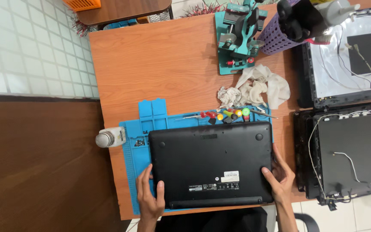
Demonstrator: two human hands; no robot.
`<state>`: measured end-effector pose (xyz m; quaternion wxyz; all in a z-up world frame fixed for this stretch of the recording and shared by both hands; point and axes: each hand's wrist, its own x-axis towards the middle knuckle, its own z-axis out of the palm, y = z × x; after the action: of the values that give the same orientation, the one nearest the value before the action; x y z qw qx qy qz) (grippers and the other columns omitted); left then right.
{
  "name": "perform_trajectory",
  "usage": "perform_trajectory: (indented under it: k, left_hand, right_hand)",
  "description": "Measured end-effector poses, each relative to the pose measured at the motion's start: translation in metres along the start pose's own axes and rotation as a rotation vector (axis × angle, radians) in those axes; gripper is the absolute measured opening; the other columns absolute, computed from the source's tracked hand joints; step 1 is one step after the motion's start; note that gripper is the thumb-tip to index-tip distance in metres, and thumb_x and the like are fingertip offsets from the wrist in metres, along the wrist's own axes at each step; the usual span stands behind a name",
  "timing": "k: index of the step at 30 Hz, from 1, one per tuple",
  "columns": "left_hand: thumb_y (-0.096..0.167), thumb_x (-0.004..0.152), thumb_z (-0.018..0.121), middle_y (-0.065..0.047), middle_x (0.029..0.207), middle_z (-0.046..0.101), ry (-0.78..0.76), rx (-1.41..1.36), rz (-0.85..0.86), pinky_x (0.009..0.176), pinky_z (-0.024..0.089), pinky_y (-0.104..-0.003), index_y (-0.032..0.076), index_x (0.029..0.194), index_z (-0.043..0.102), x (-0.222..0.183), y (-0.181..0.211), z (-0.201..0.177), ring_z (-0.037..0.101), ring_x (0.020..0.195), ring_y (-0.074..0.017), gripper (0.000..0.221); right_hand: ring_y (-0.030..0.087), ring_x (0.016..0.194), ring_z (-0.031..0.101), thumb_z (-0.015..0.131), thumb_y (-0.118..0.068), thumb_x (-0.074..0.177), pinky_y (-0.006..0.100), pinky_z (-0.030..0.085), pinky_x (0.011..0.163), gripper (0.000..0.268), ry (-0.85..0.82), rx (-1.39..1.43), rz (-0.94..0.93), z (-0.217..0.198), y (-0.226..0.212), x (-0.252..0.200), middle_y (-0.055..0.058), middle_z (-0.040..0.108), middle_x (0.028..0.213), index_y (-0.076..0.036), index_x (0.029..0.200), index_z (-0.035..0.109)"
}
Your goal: The person organizes antenna wires inside a laptop display assembly, then closes the laptop and handles the bottom casing.
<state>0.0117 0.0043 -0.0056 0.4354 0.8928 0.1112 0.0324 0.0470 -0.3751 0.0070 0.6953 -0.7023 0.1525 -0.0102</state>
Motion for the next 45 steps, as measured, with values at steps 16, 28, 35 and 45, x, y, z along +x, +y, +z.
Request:
perform_trajectory:
  k: [16, 28, 35, 45]
  left_hand:
    - [0.021, 0.09, 0.059, -0.022, 0.132, 0.063, 0.061, 0.003, -0.01, 0.092, 0.052, -0.042, -0.002, 0.139, 0.057, -0.001, 0.0, -0.002, 0.063, 0.108, -0.0304, 0.054]
    - [0.021, 0.087, 0.066, -0.018, 0.127, 0.064, 0.097, -0.005, 0.012, 0.093, 0.051, -0.041, 0.001, 0.14, 0.059, -0.005, 0.003, 0.001, 0.063, 0.106, -0.0271, 0.057]
    - [0.024, 0.091, 0.066, -0.013, 0.123, 0.062, 0.106, -0.002, 0.003, 0.091, 0.053, -0.04, 0.003, 0.141, 0.058, -0.005, 0.008, 0.001, 0.061, 0.104, -0.0237, 0.056]
    - [0.027, 0.089, 0.068, -0.009, 0.113, 0.058, 0.191, 0.0, 0.003, 0.09, 0.051, -0.039, 0.003, 0.139, 0.06, -0.004, 0.012, 0.007, 0.057, 0.1, -0.021, 0.057]
  right_hand:
    - [0.031, 0.137, 0.052, 0.065, 0.003, 0.087, 0.038, 0.042, 0.112, 0.077, 0.005, 0.008, -0.028, 0.001, 0.01, -0.009, 0.029, 0.046, 0.155, 0.012, 0.157, 0.034]
    - [0.03, 0.139, 0.05, 0.062, 0.005, 0.088, 0.038, 0.041, 0.112, 0.073, 0.036, -0.033, -0.075, 0.001, 0.015, -0.008, 0.025, 0.043, 0.16, 0.009, 0.156, 0.036]
    - [0.029, 0.144, 0.048, 0.064, 0.001, 0.09, 0.037, 0.04, 0.115, 0.067, 0.015, -0.16, -0.14, 0.007, 0.003, -0.007, 0.024, 0.048, 0.157, 0.006, 0.154, 0.042]
    - [0.026, 0.105, 0.074, 0.071, -0.014, 0.088, 0.036, 0.057, 0.085, 0.066, 0.033, -0.598, -0.034, 0.019, -0.039, 0.008, 0.024, 0.068, 0.131, -0.01, 0.15, 0.05]
